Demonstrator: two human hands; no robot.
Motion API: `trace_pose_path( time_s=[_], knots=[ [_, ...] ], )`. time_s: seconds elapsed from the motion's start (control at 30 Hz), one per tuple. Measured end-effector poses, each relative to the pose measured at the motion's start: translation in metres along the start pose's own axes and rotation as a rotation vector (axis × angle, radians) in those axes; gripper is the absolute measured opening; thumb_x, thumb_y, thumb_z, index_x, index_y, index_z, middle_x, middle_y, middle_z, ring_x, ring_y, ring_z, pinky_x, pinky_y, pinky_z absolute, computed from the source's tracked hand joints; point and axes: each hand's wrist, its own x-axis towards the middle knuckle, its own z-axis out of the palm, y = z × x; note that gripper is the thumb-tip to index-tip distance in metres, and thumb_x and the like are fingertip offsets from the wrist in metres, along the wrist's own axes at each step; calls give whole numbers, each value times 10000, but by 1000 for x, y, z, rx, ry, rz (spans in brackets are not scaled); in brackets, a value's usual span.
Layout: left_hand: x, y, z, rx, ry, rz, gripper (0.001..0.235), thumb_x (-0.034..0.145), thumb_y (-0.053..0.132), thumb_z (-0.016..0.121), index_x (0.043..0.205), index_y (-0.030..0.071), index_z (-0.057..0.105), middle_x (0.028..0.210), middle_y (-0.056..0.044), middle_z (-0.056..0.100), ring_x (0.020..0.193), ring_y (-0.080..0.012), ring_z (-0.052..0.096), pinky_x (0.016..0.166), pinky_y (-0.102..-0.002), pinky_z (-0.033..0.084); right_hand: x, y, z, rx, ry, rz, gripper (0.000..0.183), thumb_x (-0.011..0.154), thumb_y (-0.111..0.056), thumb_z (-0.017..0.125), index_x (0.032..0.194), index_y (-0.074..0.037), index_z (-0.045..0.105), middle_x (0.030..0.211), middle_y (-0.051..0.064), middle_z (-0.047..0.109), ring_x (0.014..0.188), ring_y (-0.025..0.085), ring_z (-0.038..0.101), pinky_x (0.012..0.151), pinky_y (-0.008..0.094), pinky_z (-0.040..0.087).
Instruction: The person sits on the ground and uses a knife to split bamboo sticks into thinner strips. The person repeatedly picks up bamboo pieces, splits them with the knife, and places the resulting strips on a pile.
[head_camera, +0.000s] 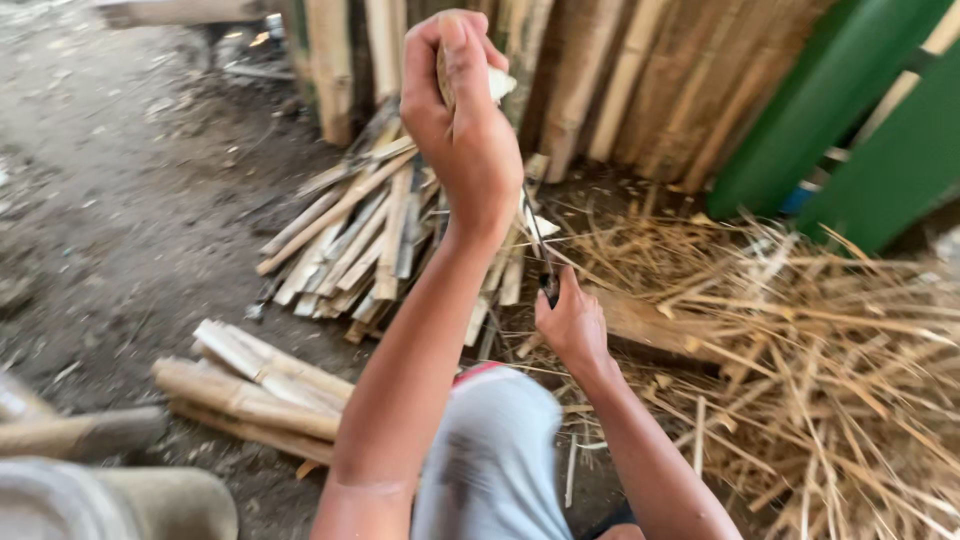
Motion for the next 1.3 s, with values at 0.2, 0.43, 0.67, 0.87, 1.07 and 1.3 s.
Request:
trace_pose_path(
  time_s=[0.2,0.43,0.67,0.87,1.07,1.3],
  knots=[
    [-67,-56,71,104,-94,-222,370,1123,348,463,894,62,520,757,-5,492,683,-89,481,624,-266,411,-9,125,-17,-51,-147,435,369,931,-286,625,1155,0,562,871,248,709,800,468,698,746,562,545],
    [-117,-101,85,45,-131,-170,409,1131,427,444,839,141,447,769,29,400,655,-96,389,553,-256,337,-34,129,-73,126,-74,364,315,908,-261,729,1100,-36,622,793,167,690,672,297,655,584,420,503],
    [-137,-93,82,99,-208,-185,349,1127,422,472,948,123,488,756,33,413,622,-79,372,539,-261,305,-67,86,-127,375,408,-241,156,989,-103,614,1068,8,539,715,46,599,514,121,567,439,290,486],
    [-127,-74,80,108,-209,-147,297,1123,352,454,941,124,508,787,34,458,628,-64,448,477,-263,385,-63,127,-54,147,-26,427,384,866,-158,674,1177,-4,509,698,135,645,530,290,605,479,433,485],
    [-132,-78,69,-93,-235,-278,264,1126,262,462,906,116,482,699,49,397,509,-39,327,417,-241,246,-64,150,-36,156,-9,462,298,900,-237,689,1040,8,593,684,194,650,635,375,662,609,465,501],
    [-116,-68,65,-96,-196,-199,264,1118,274,471,901,125,464,740,27,395,522,-62,359,390,-215,289,-80,172,-13,9,-264,699,382,896,-220,660,1212,-25,574,775,194,700,670,344,699,594,454,527]
  ],
)
